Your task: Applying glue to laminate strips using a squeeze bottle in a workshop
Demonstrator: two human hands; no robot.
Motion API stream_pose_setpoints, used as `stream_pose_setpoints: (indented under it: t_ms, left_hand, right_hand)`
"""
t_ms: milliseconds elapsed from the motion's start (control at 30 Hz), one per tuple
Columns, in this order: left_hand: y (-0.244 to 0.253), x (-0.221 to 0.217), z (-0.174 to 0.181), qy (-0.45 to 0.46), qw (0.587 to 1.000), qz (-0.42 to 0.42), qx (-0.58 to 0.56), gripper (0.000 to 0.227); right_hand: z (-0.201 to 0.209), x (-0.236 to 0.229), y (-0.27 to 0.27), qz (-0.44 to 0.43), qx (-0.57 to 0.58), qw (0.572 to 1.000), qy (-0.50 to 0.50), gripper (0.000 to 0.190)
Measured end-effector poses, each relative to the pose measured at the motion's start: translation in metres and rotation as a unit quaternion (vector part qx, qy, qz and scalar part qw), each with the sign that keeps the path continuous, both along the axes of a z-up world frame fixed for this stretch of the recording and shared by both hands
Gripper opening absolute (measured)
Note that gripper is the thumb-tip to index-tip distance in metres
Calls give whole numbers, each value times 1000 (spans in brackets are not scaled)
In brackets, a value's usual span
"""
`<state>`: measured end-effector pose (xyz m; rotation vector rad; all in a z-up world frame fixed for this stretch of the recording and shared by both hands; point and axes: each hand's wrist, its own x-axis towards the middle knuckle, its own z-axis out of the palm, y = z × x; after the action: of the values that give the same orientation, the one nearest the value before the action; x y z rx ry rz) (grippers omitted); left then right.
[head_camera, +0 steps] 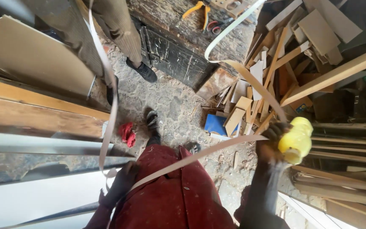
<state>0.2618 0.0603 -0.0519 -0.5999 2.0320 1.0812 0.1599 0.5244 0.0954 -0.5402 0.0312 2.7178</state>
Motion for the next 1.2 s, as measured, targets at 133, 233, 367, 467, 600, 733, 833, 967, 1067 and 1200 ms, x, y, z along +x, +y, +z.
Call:
stream_pose_setpoints:
  t_ms: [133,233,367,467,600,733,833,967,1067,1200]
  left_hand:
    - [91,-33,0,-19,990,-23,139,65]
    - [168,-68,2,-45,936,-55,345,91]
    - [250,-97,38,-92,836,-64,538,111]
    - [299,-97,67,-25,808,-17,589,82]
    - [314,-90,71,86,804,80,583,37]
    - [309,-90,67,92,823,146,542,20]
    - [298,-94,76,95,823,184,529,19]
    - [269,-102,119,212,848,131,468,21]
    - [245,-98,120,287,836,149,443,14]
    - [204,-87,130,325,883,33,337,11]
  right_hand:
    - [-13,21,-12,39,-172,981,74,11]
    - [-16,32,-29,62,-214,972,74,13]
    - [-9,39,-51,101,-187,973,88,14]
    - [0,39,-67,83,-126,988,41,12]
    - [11,39,-78,52,-12,997,-54,10]
    - [21,33,-93,34,61,990,-122,11]
    - [27,46,-110,18,138,971,-194,13]
    - [8,48,-98,59,203,941,-263,33]
    - [-41,53,-65,86,210,939,-260,51]
    - [-44,41,-19,21,414,881,-228,61]
